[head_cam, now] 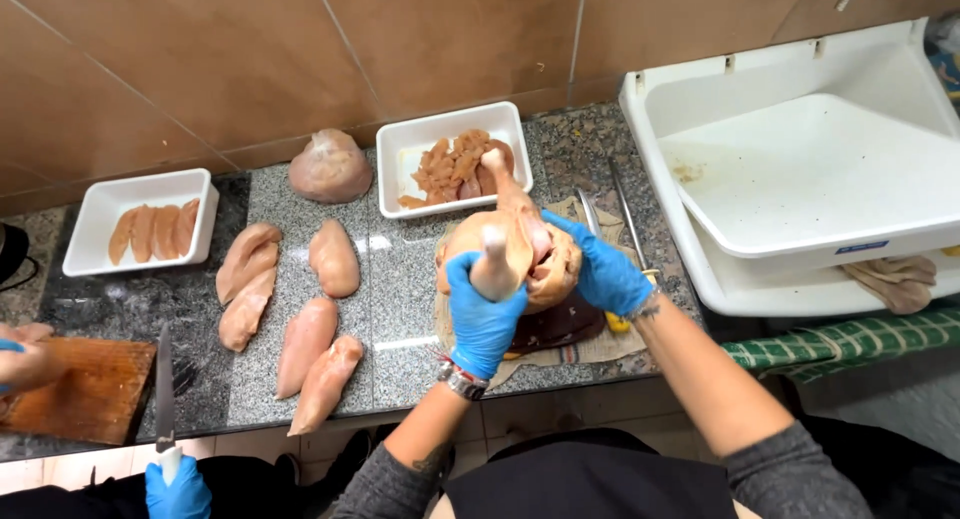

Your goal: Prepping and deboning raw chicken parts in a commercial kitchen.

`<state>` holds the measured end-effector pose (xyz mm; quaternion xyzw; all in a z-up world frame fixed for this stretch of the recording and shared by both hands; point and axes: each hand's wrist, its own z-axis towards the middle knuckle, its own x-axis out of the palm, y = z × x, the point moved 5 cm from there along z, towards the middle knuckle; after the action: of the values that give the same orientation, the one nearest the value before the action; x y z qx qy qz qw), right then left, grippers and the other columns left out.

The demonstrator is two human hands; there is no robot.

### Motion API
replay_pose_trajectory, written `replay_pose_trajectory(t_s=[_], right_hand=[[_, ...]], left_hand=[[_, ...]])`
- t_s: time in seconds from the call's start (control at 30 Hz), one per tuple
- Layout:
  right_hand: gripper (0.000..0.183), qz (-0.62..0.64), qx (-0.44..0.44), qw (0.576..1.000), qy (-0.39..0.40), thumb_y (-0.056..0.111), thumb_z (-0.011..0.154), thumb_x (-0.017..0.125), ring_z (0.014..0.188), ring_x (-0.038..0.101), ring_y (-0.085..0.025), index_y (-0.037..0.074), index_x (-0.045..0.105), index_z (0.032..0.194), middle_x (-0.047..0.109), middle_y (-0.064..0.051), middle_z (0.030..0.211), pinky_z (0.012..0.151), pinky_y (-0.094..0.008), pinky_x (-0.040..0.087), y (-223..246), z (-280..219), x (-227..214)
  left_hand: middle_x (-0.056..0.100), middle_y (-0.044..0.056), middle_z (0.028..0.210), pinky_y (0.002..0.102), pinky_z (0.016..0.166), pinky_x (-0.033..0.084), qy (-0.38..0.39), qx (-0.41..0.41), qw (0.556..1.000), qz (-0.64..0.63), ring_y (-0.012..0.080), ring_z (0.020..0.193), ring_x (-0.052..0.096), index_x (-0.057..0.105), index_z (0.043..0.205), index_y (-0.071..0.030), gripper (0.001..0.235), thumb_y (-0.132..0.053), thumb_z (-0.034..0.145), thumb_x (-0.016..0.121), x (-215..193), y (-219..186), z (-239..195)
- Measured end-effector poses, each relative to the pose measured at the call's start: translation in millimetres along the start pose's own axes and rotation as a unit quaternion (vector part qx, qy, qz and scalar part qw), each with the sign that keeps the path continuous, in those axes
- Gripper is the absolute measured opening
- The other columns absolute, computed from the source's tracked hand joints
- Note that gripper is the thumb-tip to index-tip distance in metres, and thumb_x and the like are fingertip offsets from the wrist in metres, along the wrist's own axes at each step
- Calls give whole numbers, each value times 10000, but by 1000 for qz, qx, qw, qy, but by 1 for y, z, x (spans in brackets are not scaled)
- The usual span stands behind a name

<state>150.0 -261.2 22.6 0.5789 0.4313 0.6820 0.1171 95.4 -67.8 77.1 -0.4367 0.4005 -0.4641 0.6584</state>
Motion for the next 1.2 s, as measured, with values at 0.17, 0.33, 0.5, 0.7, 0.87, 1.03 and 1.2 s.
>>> replay_pose_trajectory(t_s=[0.17,0.33,0.5,0.7,0.87,1.03,1.2], right_hand=[[408,-576,-13,796,-185,283,960,630,1169,704,-275,36,701,1277,737,-171,1263,1034,-384,526,-11,-17,-99],[462,-749,154,588,-263,354,818,746,1072,694,-399,45,685,1157,723,-225,1145,947,-475,549,-14,-54,-118],[570,-758,199,559,-271,485,843,709,1057,696,-445,16,664,1164,715,-277,1119,941,-518,546,-28,-49,-126],[641,-731,223,585,-269,466,781,729,1032,683,-475,-60,643,1135,681,-342,1080,903,-521,549,-31,-63,-151],[535,-620,195,692,-314,421,924,603,860,711,-450,-9,547,1238,704,-310,964,767,-510,533,25,-117,-76],[576,-799,216,549,-116,537,899,589,884,728,-374,148,561,1322,716,-154,1074,750,-472,585,78,-164,-14],[617,-843,261,471,-8,626,835,554,786,769,-265,327,571,1375,754,-5,1088,678,-427,627,69,-158,17]], left_hand=[[631,86,1095,337,926,544,61,78,993,58,223,989,634,558,1168,-72,589,-208,755,954,12,64,-54],[659,138,1020,422,879,506,200,94,963,156,316,962,627,679,1166,-99,636,-295,633,964,8,2,-46],[795,49,1111,387,901,533,388,43,902,182,249,949,656,790,1238,-210,228,-251,1031,702,3,38,-24],[726,126,1044,380,894,539,378,69,913,137,272,982,682,727,1171,-121,443,-277,783,875,5,14,-3],[648,168,1329,404,1059,500,325,158,924,126,339,1225,633,654,1305,-117,606,-322,785,888,-20,21,-10],[639,155,1333,402,1078,495,393,47,912,110,326,1231,637,544,1421,-66,891,-452,706,909,-25,17,-3],[613,200,1389,412,1097,493,420,93,892,135,350,1289,619,501,1458,-21,988,-514,705,908,-19,18,2]])
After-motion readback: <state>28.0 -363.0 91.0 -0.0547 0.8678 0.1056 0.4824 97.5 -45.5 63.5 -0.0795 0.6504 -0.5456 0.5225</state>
